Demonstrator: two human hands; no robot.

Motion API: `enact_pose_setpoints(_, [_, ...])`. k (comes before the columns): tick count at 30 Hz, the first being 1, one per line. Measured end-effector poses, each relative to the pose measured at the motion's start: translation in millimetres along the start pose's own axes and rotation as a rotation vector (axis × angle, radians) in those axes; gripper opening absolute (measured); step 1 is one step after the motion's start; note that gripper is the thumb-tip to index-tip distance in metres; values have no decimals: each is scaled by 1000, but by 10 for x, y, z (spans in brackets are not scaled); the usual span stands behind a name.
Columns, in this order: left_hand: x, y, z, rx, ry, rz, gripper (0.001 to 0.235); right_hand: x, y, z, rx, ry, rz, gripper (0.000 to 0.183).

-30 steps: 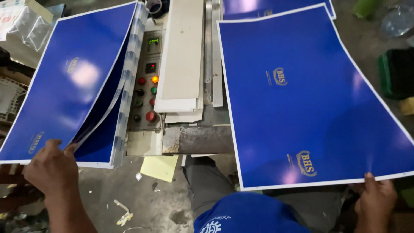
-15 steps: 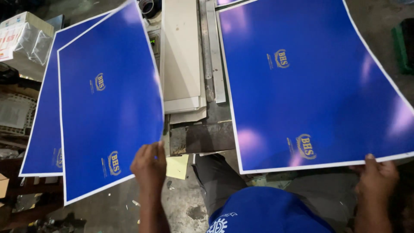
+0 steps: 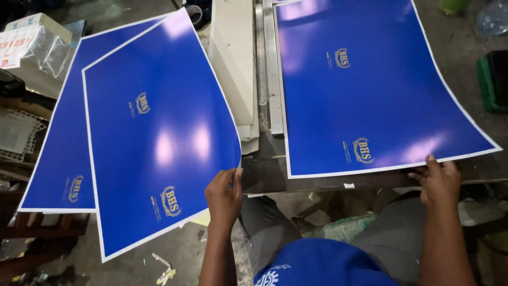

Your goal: Picking up and stacking blue printed sheets from the output of a finishing machine.

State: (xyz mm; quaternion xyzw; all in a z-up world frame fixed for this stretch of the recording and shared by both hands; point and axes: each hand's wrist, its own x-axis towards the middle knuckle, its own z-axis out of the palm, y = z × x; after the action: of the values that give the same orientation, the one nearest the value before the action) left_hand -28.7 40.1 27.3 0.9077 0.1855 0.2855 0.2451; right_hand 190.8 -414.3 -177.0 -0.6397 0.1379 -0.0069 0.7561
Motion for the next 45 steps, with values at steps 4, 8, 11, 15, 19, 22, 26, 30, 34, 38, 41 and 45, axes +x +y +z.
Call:
enact_pose_setpoints(4, [-76,-101,16,-134,-21,41,13,-144,-95,101,-112,-1,39,32])
enact_pose_setpoints(8, [-86,-68,127,-330,-295,-12,16,-99,492,-87,-77,-46,145,49])
enact_pose_setpoints(11, [-93,100,358,-414,-377,81,18,-347,745,179,-103,-195,196,51])
enact_pose_setpoints(15, [-133,465,801,-413,-263,190,16,-775,964,820,-371,-546,256,58])
enact_pose_setpoints(19, [-269,575,1301,-387,-144,251,14,-1278,672,1264,-307,-911,21,68])
enact_pose_setpoints(22, [-327,652,1345,-397,-234,263,14,-1232,961,1261,-400,-1006,-59,46])
enact_pose_setpoints(26, [-292,629,1043,-462,-345,277,27,-1040,1190,1148,-181,-826,179,23])
enact_pose_setpoints(30, [-204,159,879,-336,-171,239,26,-1031,723,1110,-58,-465,452,25])
enact_pose_setpoints(34, [-15,-543,351,-171,55,189,19,-748,687,803,-5,-363,375,24])
enact_pose_setpoints(38, [-36,-1372,-249,401,144,-75,12,-434,742,442,53,-218,313,19])
enact_pose_setpoints(41, [-137,-1782,-666,869,40,-255,45,-34,1146,-18,140,-254,161,16])
enact_pose_setpoints(45, [-240,-1879,-1009,975,-155,-474,64,-109,452,53,31,-105,190,24])
